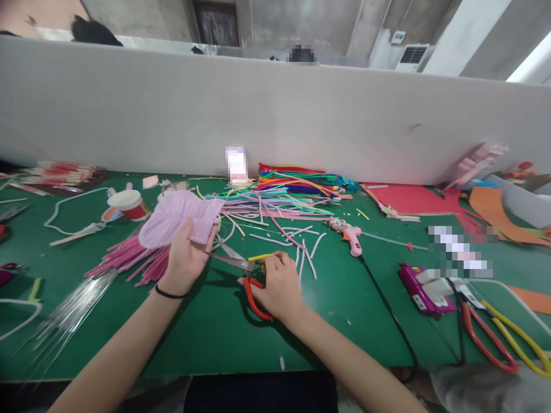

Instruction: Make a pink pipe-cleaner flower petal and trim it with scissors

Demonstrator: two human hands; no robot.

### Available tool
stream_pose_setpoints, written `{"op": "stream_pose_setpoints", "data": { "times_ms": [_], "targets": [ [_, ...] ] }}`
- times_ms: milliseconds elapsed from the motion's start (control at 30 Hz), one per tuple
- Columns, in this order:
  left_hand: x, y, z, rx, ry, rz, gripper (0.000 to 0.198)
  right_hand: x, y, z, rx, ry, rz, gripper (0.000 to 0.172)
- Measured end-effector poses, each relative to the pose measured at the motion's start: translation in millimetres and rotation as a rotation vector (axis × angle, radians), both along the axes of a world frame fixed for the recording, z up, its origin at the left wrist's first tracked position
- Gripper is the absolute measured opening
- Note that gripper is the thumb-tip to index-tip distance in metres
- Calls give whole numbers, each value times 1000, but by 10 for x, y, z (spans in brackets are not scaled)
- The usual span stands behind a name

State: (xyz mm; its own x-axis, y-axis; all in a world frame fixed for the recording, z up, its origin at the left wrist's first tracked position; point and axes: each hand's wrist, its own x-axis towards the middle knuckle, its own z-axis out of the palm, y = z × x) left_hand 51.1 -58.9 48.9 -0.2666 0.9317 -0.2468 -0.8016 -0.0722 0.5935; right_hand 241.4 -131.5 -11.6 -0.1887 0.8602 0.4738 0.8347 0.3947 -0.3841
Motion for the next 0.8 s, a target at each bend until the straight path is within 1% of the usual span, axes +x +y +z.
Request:
{"op": "stream_pose_setpoints", "data": {
  "times_ms": [200,267,400,500,667,733,800],
  "targets": [
    [-27,37,-43,42,58,88,20,-23,5,0,38,13,17,47],
    [10,35,-63,39,78,47,21,-29,31,1,47,29,2,46],
    [111,-1,-95,63,90,-90,21,-38,66,-18,19,63,-27,46],
    [143,-25,-88,115,90,-118,24,-38,56,-42,-9,94,-42,45],
    [124,-30,-63,169,75,-160,27,-28,54,-52,-33,105,-67,47],
    [123,-32,-68,164,91,-174,26,-28,64,-52,-26,93,-62,48],
    [127,-36,-76,122,109,-182,26,-30,73,-55,-10,78,-40,48]
  ]
}}
